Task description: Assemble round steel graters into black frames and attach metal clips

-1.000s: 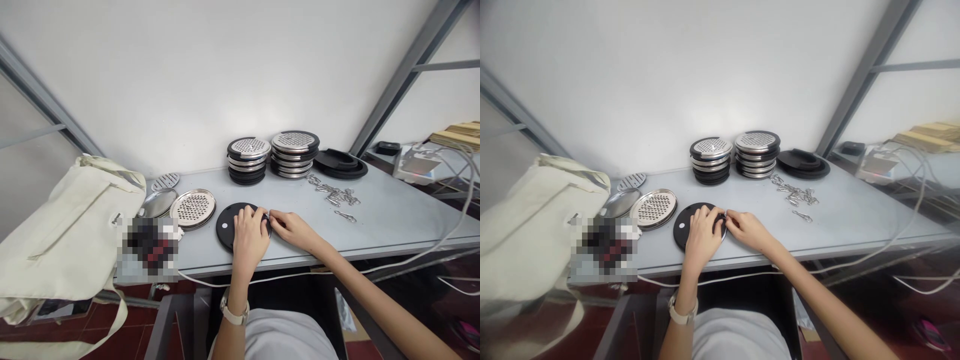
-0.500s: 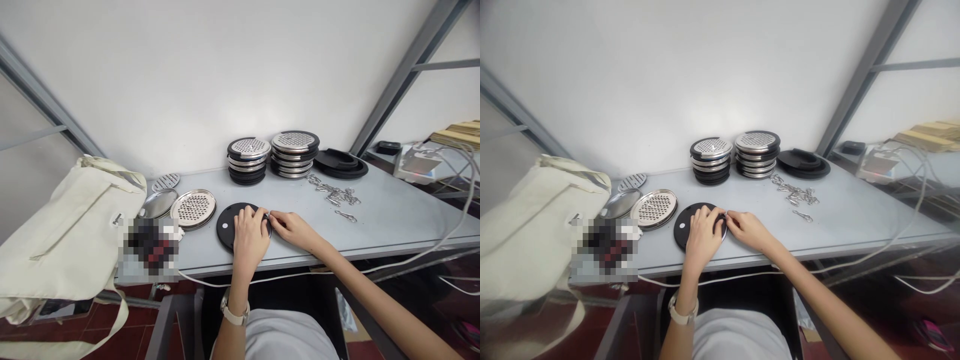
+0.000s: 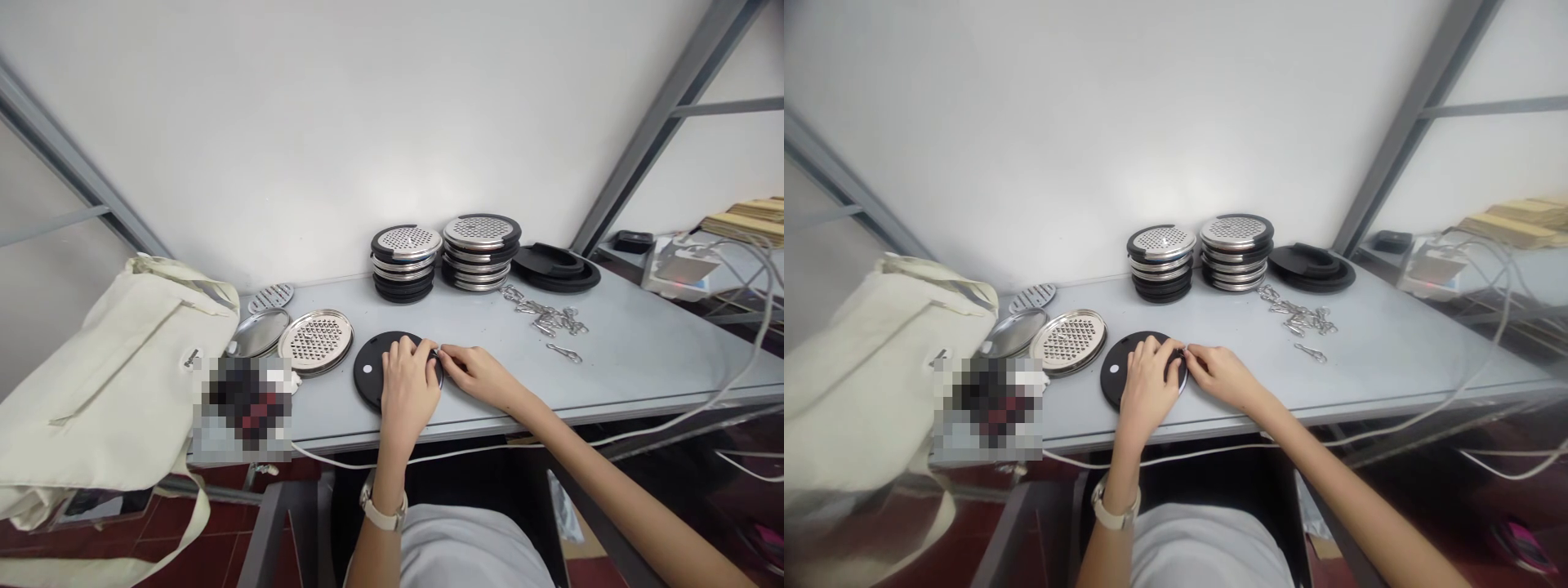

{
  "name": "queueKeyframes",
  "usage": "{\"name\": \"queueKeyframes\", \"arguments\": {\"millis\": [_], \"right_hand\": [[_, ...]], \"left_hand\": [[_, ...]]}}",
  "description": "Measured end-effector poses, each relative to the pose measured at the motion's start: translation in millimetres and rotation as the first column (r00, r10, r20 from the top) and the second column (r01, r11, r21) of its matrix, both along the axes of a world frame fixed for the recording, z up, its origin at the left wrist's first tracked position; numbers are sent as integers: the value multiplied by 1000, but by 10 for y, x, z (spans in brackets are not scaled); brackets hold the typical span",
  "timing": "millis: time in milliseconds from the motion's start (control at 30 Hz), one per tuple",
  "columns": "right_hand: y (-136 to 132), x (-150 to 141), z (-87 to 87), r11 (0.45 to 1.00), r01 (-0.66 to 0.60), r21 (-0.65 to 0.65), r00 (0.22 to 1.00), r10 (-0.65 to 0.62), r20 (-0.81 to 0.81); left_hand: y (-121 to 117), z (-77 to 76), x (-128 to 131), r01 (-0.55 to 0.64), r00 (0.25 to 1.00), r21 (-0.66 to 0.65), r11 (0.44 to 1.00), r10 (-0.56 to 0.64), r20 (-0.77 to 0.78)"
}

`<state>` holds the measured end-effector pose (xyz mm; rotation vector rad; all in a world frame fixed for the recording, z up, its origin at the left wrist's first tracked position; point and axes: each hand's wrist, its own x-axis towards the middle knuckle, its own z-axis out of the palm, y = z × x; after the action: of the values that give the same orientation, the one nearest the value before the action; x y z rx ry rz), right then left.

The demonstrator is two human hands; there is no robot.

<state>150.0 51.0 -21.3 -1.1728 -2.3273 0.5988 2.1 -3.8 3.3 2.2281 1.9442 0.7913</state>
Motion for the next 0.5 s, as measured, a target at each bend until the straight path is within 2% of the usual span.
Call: {"name": "queueKeyframes", "arguments": {"millis": [500], "right_hand": [[-4,-1,0,1000,8,5,1000,-8,5]], "left_hand": [[0,-16,6,-5,1000,-3,1000,5,9]]}}
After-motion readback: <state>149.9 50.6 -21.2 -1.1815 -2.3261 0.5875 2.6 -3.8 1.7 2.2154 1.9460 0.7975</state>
